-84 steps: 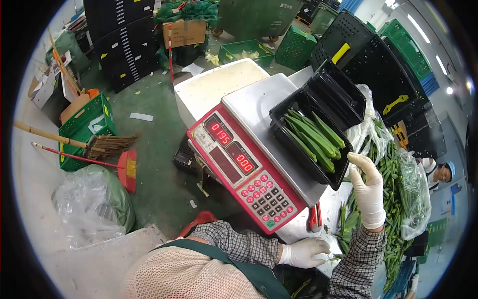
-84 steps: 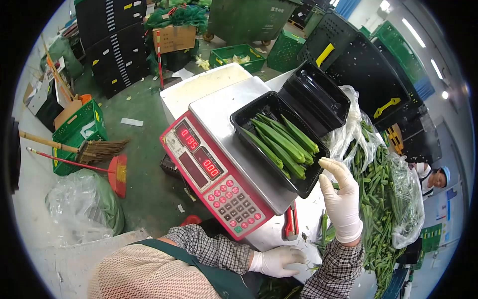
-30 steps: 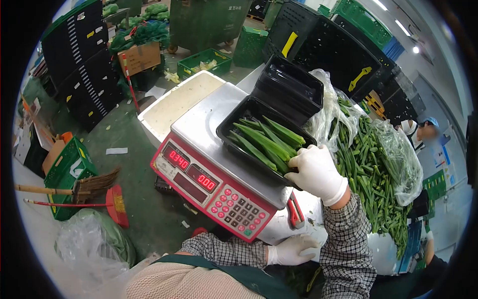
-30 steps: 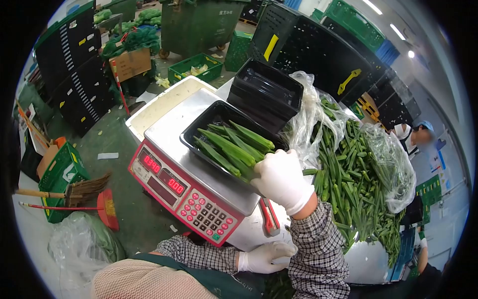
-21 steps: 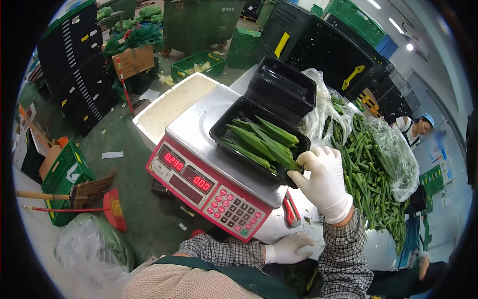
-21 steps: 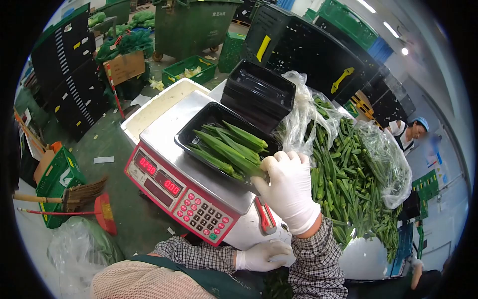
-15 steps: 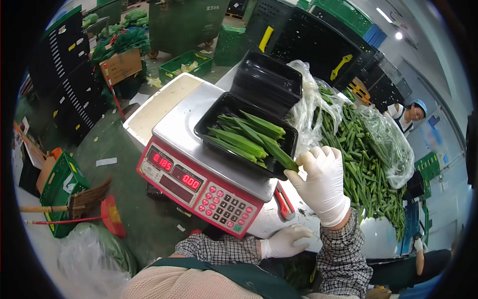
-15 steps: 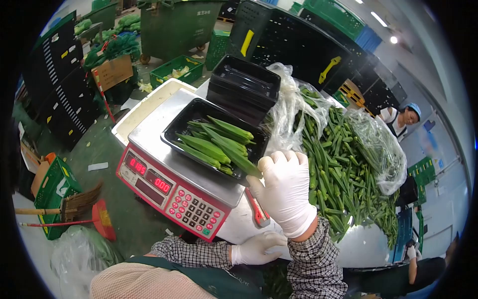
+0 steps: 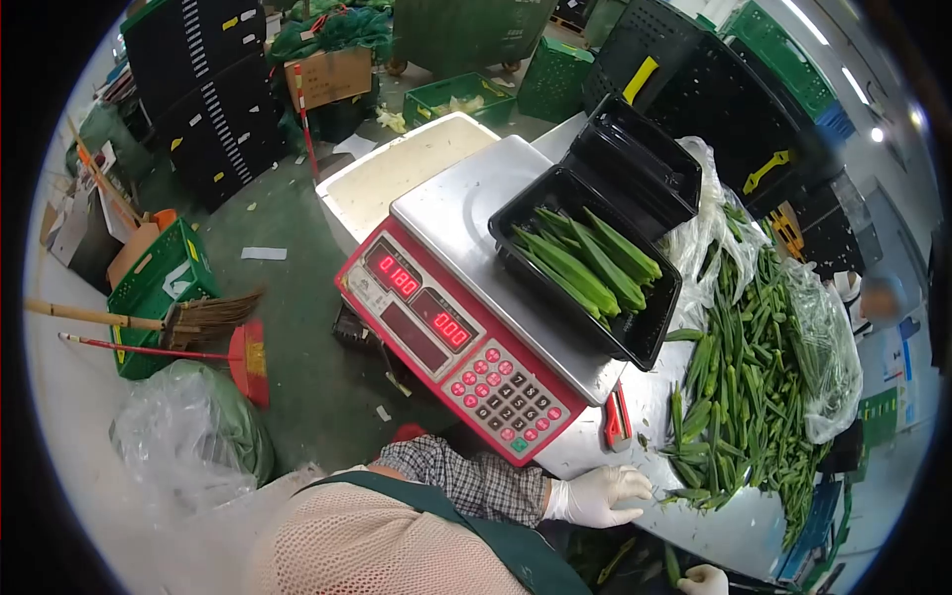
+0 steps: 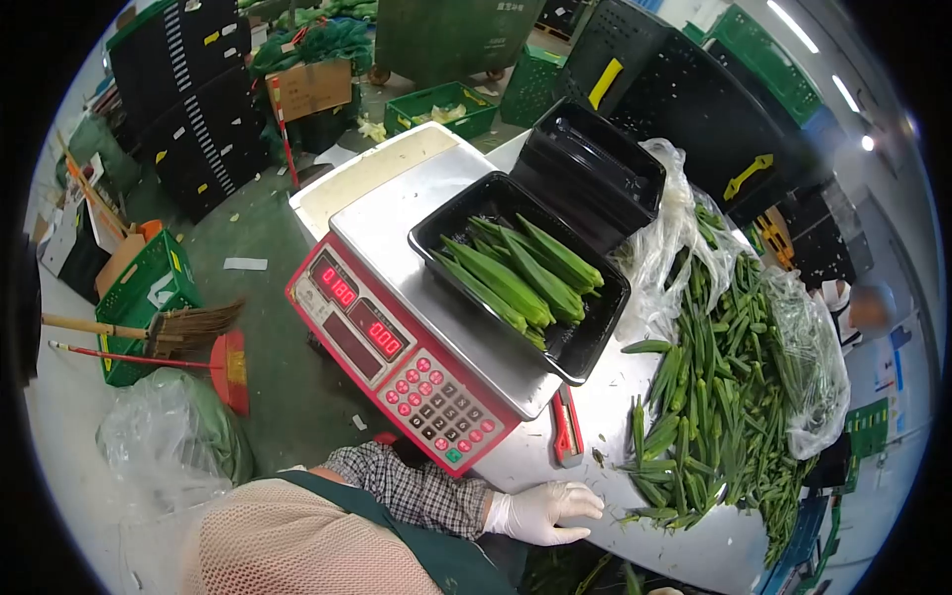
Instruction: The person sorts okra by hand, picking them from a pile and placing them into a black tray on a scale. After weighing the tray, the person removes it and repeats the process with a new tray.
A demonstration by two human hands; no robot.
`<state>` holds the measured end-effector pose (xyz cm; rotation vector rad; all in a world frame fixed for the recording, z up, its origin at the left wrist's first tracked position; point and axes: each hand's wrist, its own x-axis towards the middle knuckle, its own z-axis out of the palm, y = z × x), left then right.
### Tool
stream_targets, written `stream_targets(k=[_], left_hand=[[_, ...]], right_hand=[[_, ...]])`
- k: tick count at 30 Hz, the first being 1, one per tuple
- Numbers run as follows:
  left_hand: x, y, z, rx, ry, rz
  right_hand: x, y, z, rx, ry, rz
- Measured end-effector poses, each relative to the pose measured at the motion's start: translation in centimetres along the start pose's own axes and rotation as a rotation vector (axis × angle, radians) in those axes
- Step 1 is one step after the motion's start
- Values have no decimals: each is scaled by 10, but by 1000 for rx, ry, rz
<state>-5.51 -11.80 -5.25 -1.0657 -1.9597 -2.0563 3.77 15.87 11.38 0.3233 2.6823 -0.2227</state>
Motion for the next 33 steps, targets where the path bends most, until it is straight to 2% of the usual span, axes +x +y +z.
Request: stream_targets(k=[2, 3, 4, 8, 9, 10, 12, 14, 16, 17, 20, 22, 24, 26, 28, 30, 32, 33], left_hand=[[2, 0, -1, 14, 2, -4], [1, 1, -1, 33, 11, -3], [0, 1, -1, 48, 16, 2], [-3, 5, 0, 117, 25, 55], [-8, 13, -3, 36, -24, -41], [-14, 24, -7, -43, -70, -135], [-23, 55, -26, -30, -122, -32], [-25, 89, -52, 39, -150, 166], [-23, 119, -81, 159, -155, 336], [-19, 134, -100, 233, -175, 360], [8, 182, -167, 544, -189, 352], [35, 189, -206, 622, -52, 336], [67, 179, -238, 826, 84, 268], [110, 162, -265, 1024, 28, 261], [146, 124, -287, 1218, -17, 195], [189, 96, -296, 1509, -153, 219], [216, 52, -308, 1651, -96, 312], [226, 37, -311, 1690, -128, 262]], right_hand=[[8, 1, 5, 93, 266, -90], [11, -36, -4, 218, 310, -111], [40, -31, 13, 362, 463, -240], [73, -170, -13, 577, 246, -640], [86, -193, -12, 491, 268, -707], [90, -221, -16, 539, 221, -737], [112, -268, -18, 682, 163, -862], [128, -300, -30, 720, -106, -713], [148, -311, -23, 800, -175, -640], [156, -312, -22, 839, -203, -602], [163, -282, -13, 1150, -204, -665], [141, -244, -25, 1240, -206, -600], [127, -190, -22, 1357, -118, -519], [111, -128, -14, 1473, 90, -380], [97, -55, -6, 1474, 326, -285], [84, 20, 6, 1439, 566, -149], [67, 86, 16, 1438, 755, 47], [58, 113, 22, 1456, 815, 142]])
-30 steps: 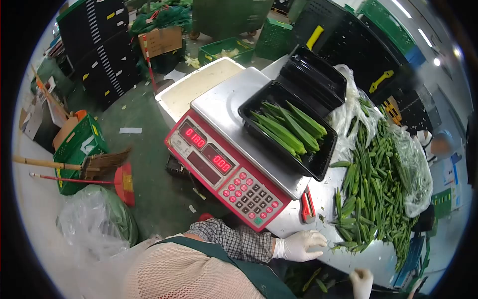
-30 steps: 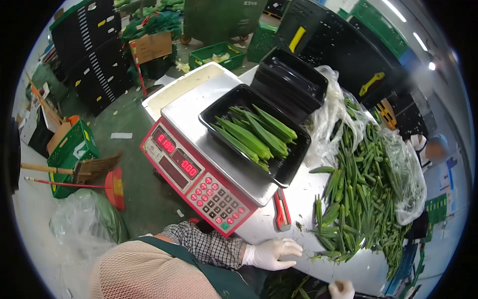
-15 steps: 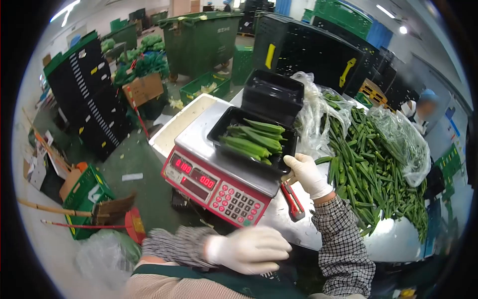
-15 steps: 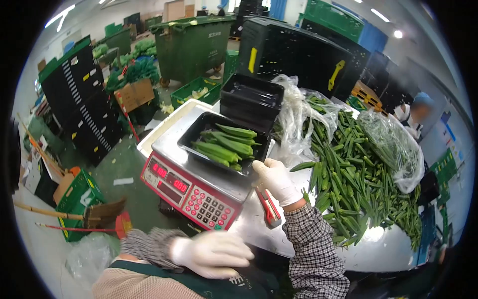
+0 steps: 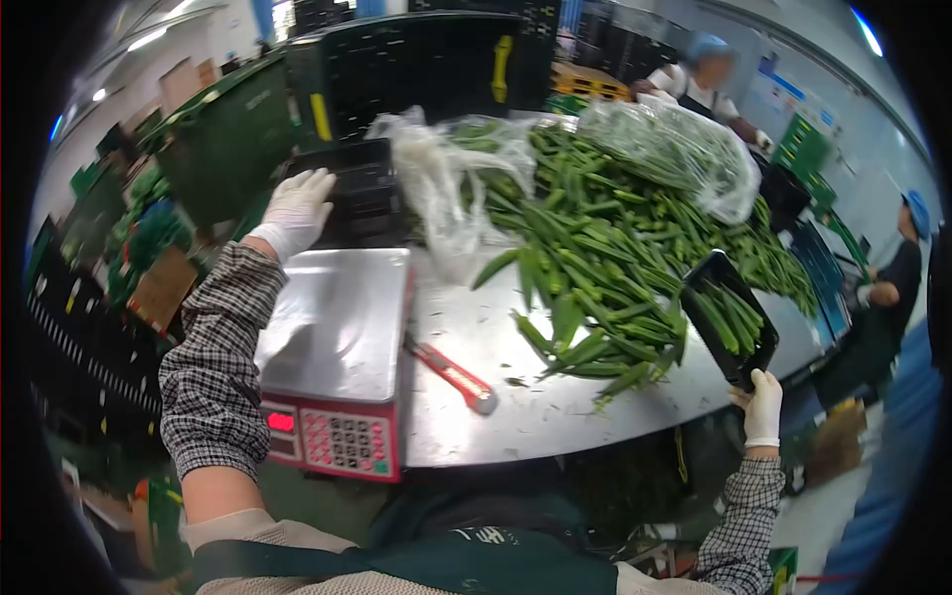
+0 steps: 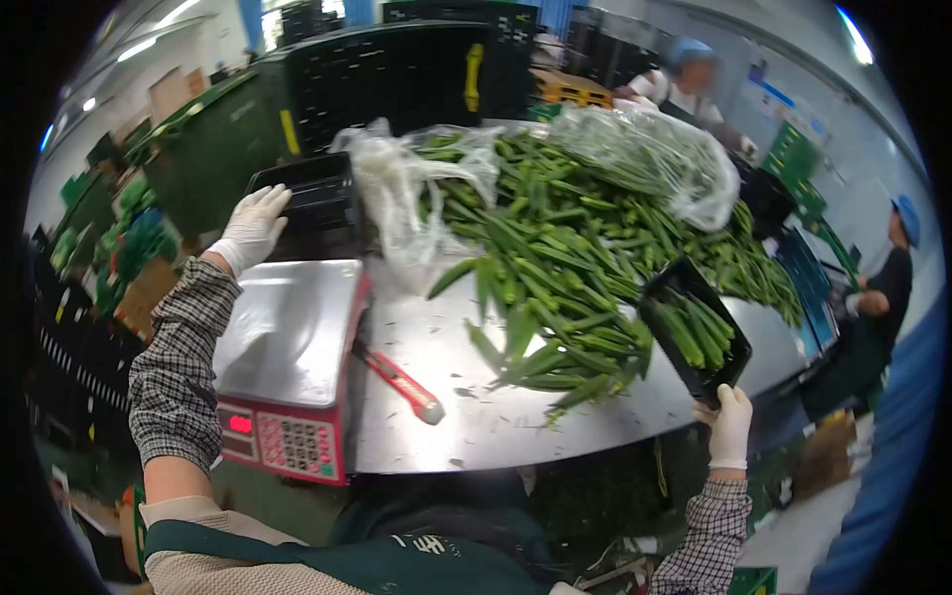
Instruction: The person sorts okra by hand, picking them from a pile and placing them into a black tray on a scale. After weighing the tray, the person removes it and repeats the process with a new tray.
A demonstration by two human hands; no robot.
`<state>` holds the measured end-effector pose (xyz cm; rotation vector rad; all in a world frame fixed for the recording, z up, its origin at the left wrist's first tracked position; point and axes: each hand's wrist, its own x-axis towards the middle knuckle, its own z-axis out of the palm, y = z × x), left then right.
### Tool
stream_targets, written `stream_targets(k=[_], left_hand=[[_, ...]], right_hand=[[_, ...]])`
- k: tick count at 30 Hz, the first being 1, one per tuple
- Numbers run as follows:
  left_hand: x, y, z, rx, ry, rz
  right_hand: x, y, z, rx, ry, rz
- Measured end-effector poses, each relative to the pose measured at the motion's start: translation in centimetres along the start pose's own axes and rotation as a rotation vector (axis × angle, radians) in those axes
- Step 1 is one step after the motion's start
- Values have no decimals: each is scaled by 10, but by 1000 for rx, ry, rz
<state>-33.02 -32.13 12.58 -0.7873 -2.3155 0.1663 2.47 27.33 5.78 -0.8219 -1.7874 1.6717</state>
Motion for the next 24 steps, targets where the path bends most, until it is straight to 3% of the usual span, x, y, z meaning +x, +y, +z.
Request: stream_targets(k=[1, 3, 5, 11, 13, 14, 17, 19, 21, 24], left_hand=[[10, -1, 12, 37, -56, -12], [31, -2, 28, -186, -431, -315], [43, -3, 31, -180, -540, -352], [62, 18, -21, 34, -423, -375], [57, 11, -31, 42, -282, -309], [51, 7, -38, 5, -173, -271], [27, 3, -69, -97, 64, -211], [-8, 35, -97, -218, 89, -279], [-55, 50, -100, -205, -2, -167], [-110, 86, -115, -123, -338, -166]], right_hand=[[7, 5, -25, 2, 93, 27], [30, 32, -73, -3, 263, 71], [48, 49, -100, 4, 335, 119], [96, 112, -140, 68, 392, 110], [81, 91, -116, -171, 517, 96], [122, 157, -163, -462, 625, -179], [62, 84, -88, -549, 593, -476], [44, 59, -45, -514, 356, -505], [36, 49, 0, -559, 107, -664], [44, 51, 63, -727, -141, -903]])
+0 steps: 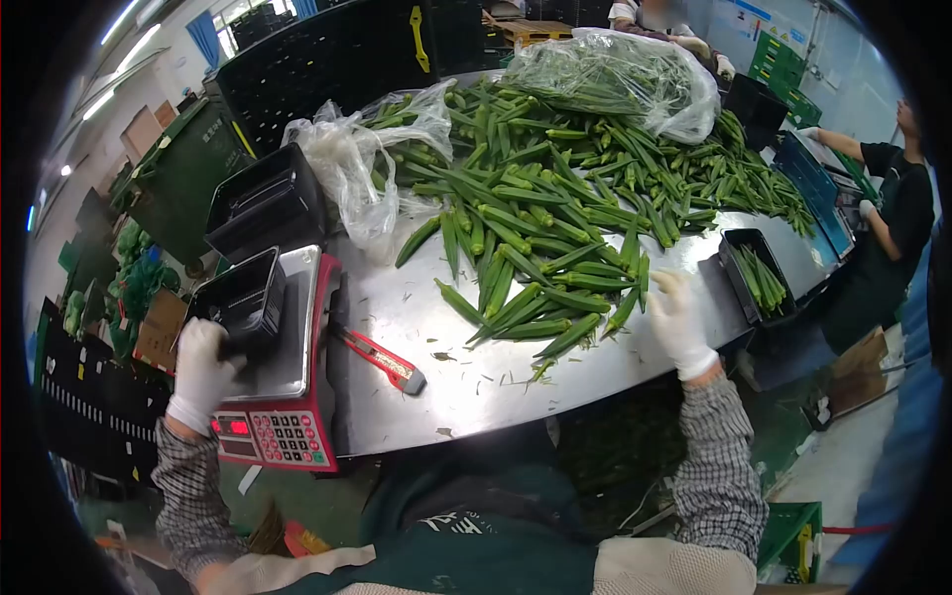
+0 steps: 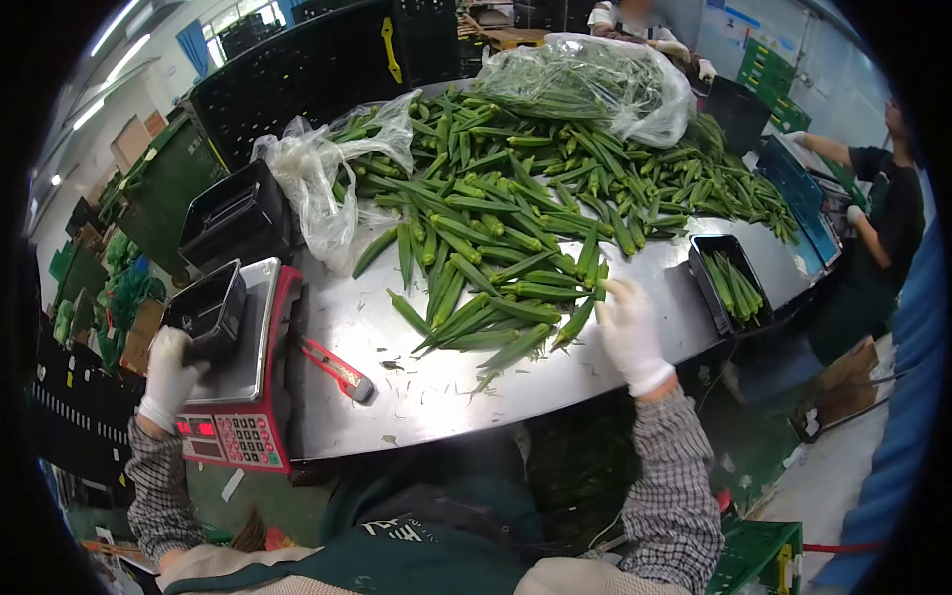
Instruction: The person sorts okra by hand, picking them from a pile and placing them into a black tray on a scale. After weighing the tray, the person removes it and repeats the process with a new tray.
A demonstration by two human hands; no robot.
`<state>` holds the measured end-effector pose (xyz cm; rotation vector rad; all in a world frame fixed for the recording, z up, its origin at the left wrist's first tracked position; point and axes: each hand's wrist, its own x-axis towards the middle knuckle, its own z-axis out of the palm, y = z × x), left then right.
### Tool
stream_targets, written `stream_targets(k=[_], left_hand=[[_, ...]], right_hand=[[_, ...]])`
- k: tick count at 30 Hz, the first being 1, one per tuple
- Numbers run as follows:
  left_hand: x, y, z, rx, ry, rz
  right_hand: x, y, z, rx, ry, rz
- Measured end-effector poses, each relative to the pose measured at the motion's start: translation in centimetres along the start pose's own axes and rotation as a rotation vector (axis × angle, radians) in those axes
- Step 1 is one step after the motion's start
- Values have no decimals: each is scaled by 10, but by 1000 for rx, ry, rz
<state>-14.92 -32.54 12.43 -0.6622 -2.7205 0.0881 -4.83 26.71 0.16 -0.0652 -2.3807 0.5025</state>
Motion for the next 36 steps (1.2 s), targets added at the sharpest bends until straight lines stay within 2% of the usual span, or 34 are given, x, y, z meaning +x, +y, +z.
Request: stream_targets(k=[1, 2, 4, 6, 9, 11, 12, 15, 16, 17, 19, 20, 21, 23, 24, 27, 28, 29, 31, 33, 34, 36], left_hand=[[-10, 13, -1, 37, -96, -22], [-14, 32, -12, 45, -18, 12], [-23, 74, -47, 56, 128, 75], [-30, 98, -66, -162, 156, 147], [-34, 137, -57, -569, 161, 256], [-25, 168, -34, -776, 12, 364], [-20, 187, -13, -934, 1, 402], [-6, 245, 27, -1133, -36, 432], [-2, 261, 36, -1197, 6, 409], [1, 275, 42, -1260, 49, 381], [15, 297, 43, -1104, 225, 404], [20, 306, 43, -1012, 307, 413], [22, 315, 44, -942, 230, 410], [25, 330, 51, -801, 77, 413], [27, 335, 66, -804, -218, 395], [24, 327, 90, -1252, -216, 287], [19, 324, 86, -1484, -241, 98], [26, 314, 93, -1982, -833, -165], [19, 311, 105, -2575, -885, -441], [17, 310, 110, -2783, -907, -449], [18, 310, 113, -2888, -911, -447], [17, 310, 124, -3009, -856, -445]], right_hand=[[10, -5, 15, -70, -63, -32], [19, -11, 24, -143, -126, -62], [30, -23, 31, -353, -300, 17], [36, -22, 39, -483, -409, 42], [33, -22, 39, -441, -448, 26], [29, -9, 34, -187, -323, 41], [26, -4, 31, -63, -263, 52], [31, -31, -13, 327, -304, 251], [34, -46, -30, 399, -399, 345], [30, -54, -39, 377, -447, 320], [14, -67, -49, 346, -547, 273], [12, -81, -54, 271, -636, 90], [10, -95, -56, 198, -716, -97], [9, -116, -55, 266, -893, -163], [10, -121, -56, 251, -907, -263], [17, -126, -56, 456, -744, -48], [20, -114, -50, 616, -643, 52], [23, -103, -42, 558, -556, 197], [25, -79, -15, 266, -455, 164], [15, -62, 15, 33, -511, 95], [8, -55, 28, 3, -463, 39], [4, -44, 40, 75, -410, 66]])
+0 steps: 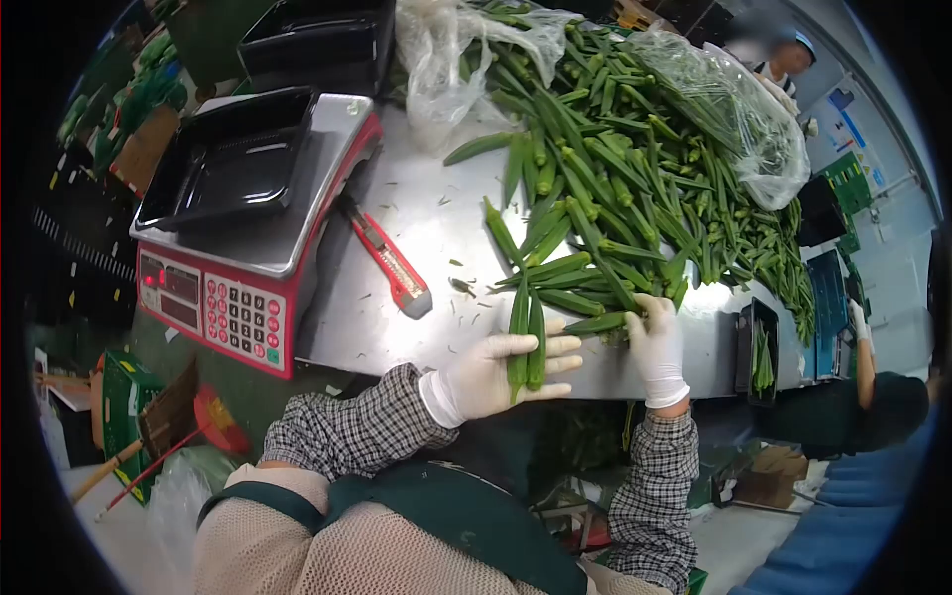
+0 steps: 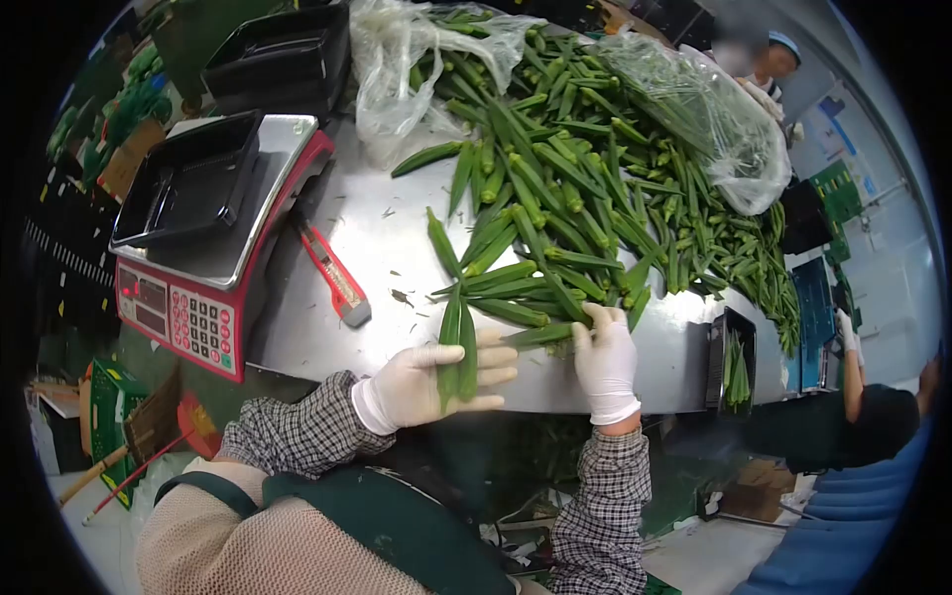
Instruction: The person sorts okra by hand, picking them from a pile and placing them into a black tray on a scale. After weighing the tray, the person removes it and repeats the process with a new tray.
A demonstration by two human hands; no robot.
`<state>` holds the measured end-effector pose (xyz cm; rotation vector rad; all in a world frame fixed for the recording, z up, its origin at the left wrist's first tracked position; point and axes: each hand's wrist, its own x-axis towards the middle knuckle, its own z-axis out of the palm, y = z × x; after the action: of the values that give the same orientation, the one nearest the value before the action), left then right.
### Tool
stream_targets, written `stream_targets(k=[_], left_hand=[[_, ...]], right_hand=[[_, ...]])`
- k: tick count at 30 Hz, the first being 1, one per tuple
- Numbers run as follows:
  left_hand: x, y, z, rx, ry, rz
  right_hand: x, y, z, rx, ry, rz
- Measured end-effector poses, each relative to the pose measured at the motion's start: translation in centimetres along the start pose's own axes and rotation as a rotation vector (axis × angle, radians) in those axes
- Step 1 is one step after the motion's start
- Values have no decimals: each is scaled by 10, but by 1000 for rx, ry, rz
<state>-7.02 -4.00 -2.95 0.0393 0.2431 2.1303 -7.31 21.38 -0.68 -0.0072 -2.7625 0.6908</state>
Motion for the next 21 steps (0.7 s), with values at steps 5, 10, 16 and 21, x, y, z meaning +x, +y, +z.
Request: stream_targets(k=[5, 10, 16, 21], left_hand=[[-3, 1, -9, -157, -70, 20], [-4, 0, -11, -184, -64, 43], [-3, -2, -18, -212, -107, 47], [-3, -2, -10, -72, -31, 52]], right_hand=[[-5, -7, -3, 273, 80, 117], [-18, -17, 8, 530, 43, 332], [-24, -24, 8, 300, 92, 208], [-32, -65, -13, 1189, -79, 434]])
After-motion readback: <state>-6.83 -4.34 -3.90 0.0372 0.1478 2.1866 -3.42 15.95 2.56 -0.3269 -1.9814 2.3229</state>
